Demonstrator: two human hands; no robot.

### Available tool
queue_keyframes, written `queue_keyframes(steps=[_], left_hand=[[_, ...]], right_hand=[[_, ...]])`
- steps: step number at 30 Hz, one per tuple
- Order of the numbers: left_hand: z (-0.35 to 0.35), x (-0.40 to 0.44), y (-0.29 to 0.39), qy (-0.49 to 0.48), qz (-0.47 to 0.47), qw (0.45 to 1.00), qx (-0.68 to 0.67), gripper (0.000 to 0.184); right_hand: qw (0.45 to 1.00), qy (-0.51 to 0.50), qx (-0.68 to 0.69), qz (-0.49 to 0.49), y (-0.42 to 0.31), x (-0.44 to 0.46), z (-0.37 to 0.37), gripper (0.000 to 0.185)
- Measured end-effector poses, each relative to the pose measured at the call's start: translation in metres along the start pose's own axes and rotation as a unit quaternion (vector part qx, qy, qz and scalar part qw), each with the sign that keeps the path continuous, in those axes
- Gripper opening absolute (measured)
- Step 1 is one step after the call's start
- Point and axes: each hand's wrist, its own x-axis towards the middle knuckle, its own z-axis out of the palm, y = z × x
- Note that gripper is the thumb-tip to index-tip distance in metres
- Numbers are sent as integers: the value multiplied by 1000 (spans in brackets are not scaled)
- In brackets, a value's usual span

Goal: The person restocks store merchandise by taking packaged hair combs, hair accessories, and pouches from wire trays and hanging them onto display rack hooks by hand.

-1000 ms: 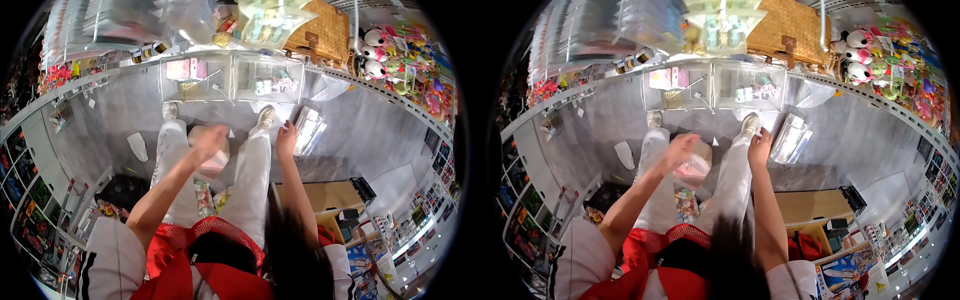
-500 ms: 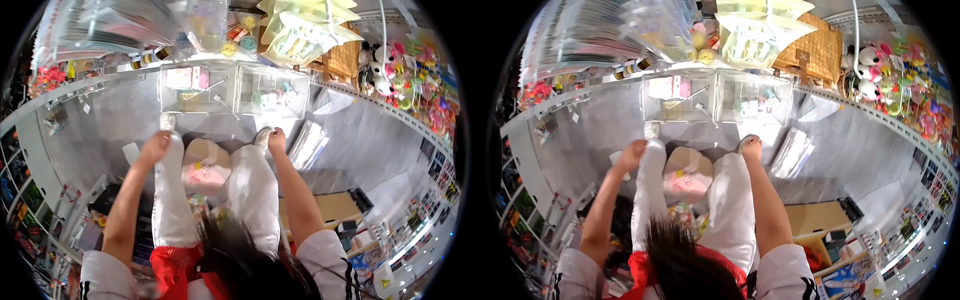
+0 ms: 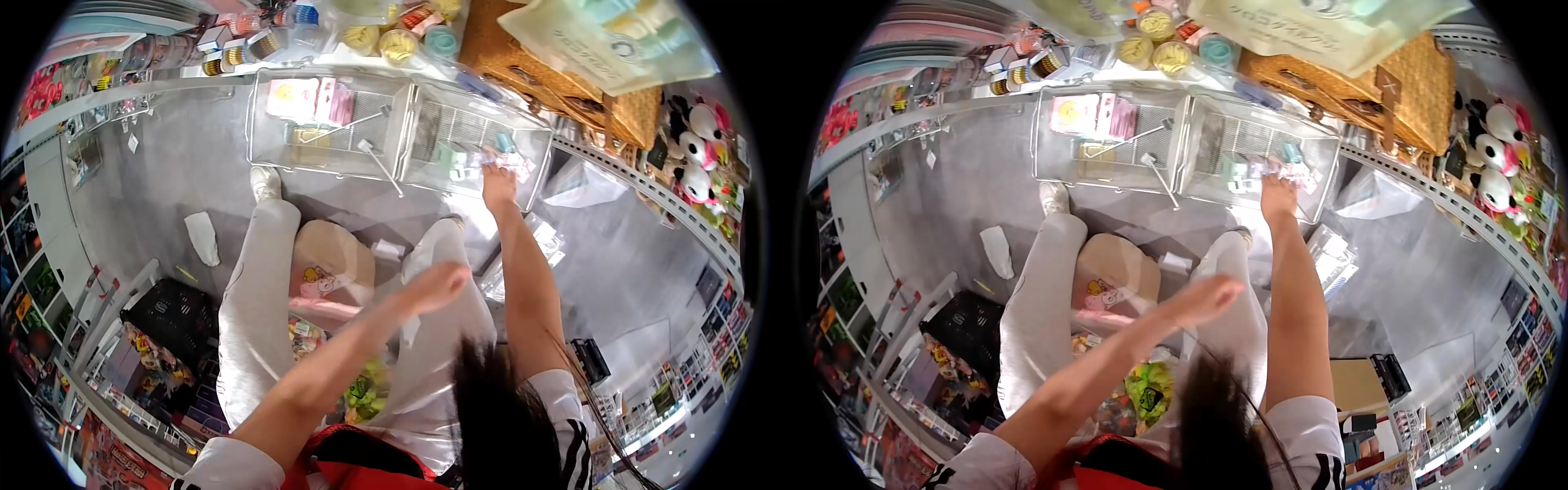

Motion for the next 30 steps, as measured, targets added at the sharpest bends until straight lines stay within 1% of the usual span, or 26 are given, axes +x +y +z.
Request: queue_keyframes(steps=[1,2,3,4,5,6,7,8,9,10,12,13,14,16,17,19,20,22,23,24,27,28,30], left_hand=[[10,-11,-4,-3,29,1000,-2,21],[9,-23,-11,-37,-15,999,-6,22],[0,-38,-21,-68,-58,996,-11,24],[-14,-56,-33,-48,-92,993,-58,25],[-32,-69,-43,-46,-126,991,16,28],[-50,-82,-54,-49,-160,982,89,31],[-57,-100,-98,-38,-101,964,242,32],[-78,-114,-104,1,-154,953,261,29],[-101,-124,-97,29,-262,945,194,27],[-118,-131,-112,31,-314,924,217,25],[-134,-163,-160,155,-195,929,273,21],[-148,-164,-150,116,-221,921,298,21],[-163,-159,-135,80,-246,910,324,21],[-170,-147,-122,62,-254,902,342,21],[-173,-140,-115,55,-257,898,353,21],[-169,-116,-94,71,-220,919,318,22],[-163,-104,-82,77,-203,929,300,22],[-147,-77,-67,120,-105,938,309,23],[-143,-64,-52,138,-100,939,297,25],[-134,-55,-36,156,-96,941,284,27],[-115,-28,-23,326,69,907,259,33],[-111,-30,-6,315,16,933,174,32],[-120,-25,28,297,-73,952,6,33]], right_hand=[[998,0,-51,23,-4,7,3,37],[993,2,-104,47,-6,15,5,35],[994,11,-99,45,-6,21,8,31],[994,20,-95,42,-3,27,14,28],[994,28,-93,41,3,33,23,27],[990,87,-115,9,12,40,36,22],[990,87,-105,-43,17,46,35,21],[988,83,-92,-93,21,47,35,20],[984,75,-79,-142,25,45,34,19],[965,151,-98,-191,24,40,31,16],[964,137,-64,-218,15,30,10,13],[963,133,-44,-230,7,24,2,12],[970,111,-20,-217,1,18,-4,12],[979,71,31,-190,-10,7,-15,12],[977,72,34,-200,-13,3,-18,13],[972,75,39,-220,-19,-6,-28,17],[977,34,66,-198,-23,-13,-36,19],[971,36,87,-219,-24,-25,-60,19],[968,31,101,-229,-26,-37,-67,20],[964,48,107,-238,-29,-55,-71,19],[946,139,102,-274,-35,-77,-105,17],[949,92,115,-277,-39,-90,-125,15],[946,91,133,-281,-46,-115,-156,14]])
